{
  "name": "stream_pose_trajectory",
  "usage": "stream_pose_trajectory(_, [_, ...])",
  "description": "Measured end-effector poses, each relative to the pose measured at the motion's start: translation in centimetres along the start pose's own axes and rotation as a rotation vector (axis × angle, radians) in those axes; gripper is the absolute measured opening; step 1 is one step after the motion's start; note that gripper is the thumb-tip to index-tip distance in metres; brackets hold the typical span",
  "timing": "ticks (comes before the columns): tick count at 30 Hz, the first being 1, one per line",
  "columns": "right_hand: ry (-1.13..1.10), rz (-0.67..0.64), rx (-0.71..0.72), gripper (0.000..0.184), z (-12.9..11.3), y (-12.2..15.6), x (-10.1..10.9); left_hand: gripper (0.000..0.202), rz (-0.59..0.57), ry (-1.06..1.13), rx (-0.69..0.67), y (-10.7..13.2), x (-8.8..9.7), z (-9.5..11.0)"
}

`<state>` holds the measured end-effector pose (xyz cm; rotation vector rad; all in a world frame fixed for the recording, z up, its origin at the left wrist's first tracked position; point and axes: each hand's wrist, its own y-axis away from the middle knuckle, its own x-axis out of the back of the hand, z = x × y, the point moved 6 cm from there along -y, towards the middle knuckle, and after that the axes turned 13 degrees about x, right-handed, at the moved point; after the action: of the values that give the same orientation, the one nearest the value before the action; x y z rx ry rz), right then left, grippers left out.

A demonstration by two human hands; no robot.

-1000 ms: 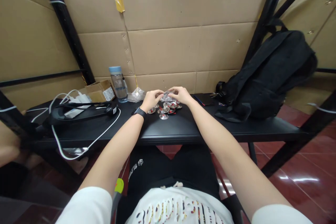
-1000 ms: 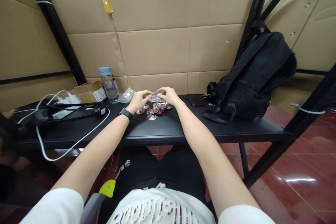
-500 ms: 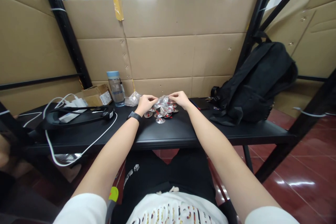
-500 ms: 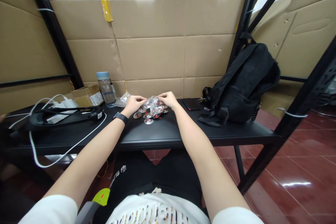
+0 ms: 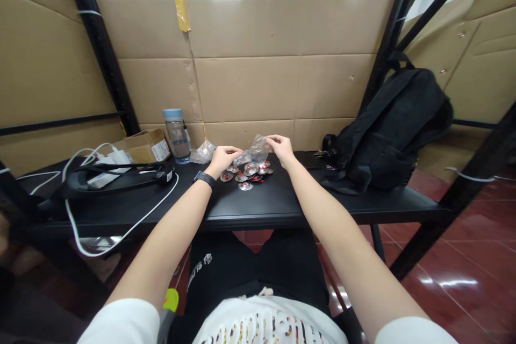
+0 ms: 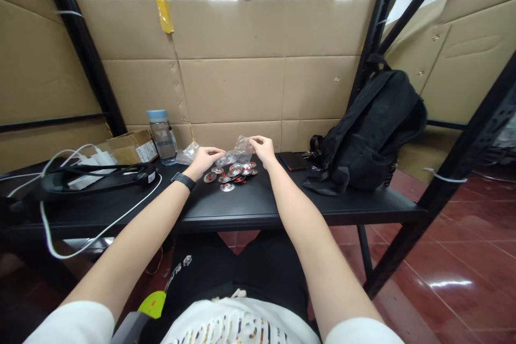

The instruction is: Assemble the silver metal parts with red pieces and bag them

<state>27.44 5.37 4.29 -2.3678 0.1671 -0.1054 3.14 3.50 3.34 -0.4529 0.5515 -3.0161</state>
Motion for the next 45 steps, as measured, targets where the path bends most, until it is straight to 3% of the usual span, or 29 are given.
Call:
stream_pose_trajectory(8, [0.056, 0.085, -0.027, 0.026, 0.6, -0.4, 0.9, 0.019, 0.005, -0.031, 0.045, -0.2, 0.4, 0.0])
stream_pose_trajectory(13, [0.05, 0.083, -0.046, 0.02, 0.9, -0.4, 1.0, 0.032, 0.005, 0.037, 0.062, -0.3, 0.8, 0.3])
stream_pose_trajectory(18, [0.07, 0.079, -0.05, 0.02, 0.9, -0.5, 1.2, 0.04, 0.078, 0.086, 0.041, -0.5, 1.1, 0.2])
stream_pose_trajectory(27, [0.036, 0.1, -0.068, 0.015, 0.8, -0.3, 1.3, 0.038, 0.062, 0.07, -0.01, -0.4, 0.5, 0.6])
stream_pose_trajectory(35, [-0.084, 0.187, -0.03, 0.018, 0.9, -0.5, 1.7, 0.02, 0.219, 0.131, -0.122, -0.8, 2.0, 1.0])
stream_pose_trajectory(38, [-0.128, 0.155, -0.016, 0.019, 0.4, -0.4, 1.2, 0.016, 0.269, 0.087, -0.13, -0.6, 2.4, 1.1])
stream_pose_trajectory(41, [-0.141, 0.067, 0.035, 0.022, -0.4, -0.1, 0.1, 0.025, 0.231, 0.03, -0.103, -0.1, 2.0, 1.2])
stream_pose_trajectory(45, [-0.18, -0.016, 0.095, 0.021, -1.1, 0.2, -1.2, 0.012, 0.167, -0.213, -0.162, 0.5, 1.1, 1.9])
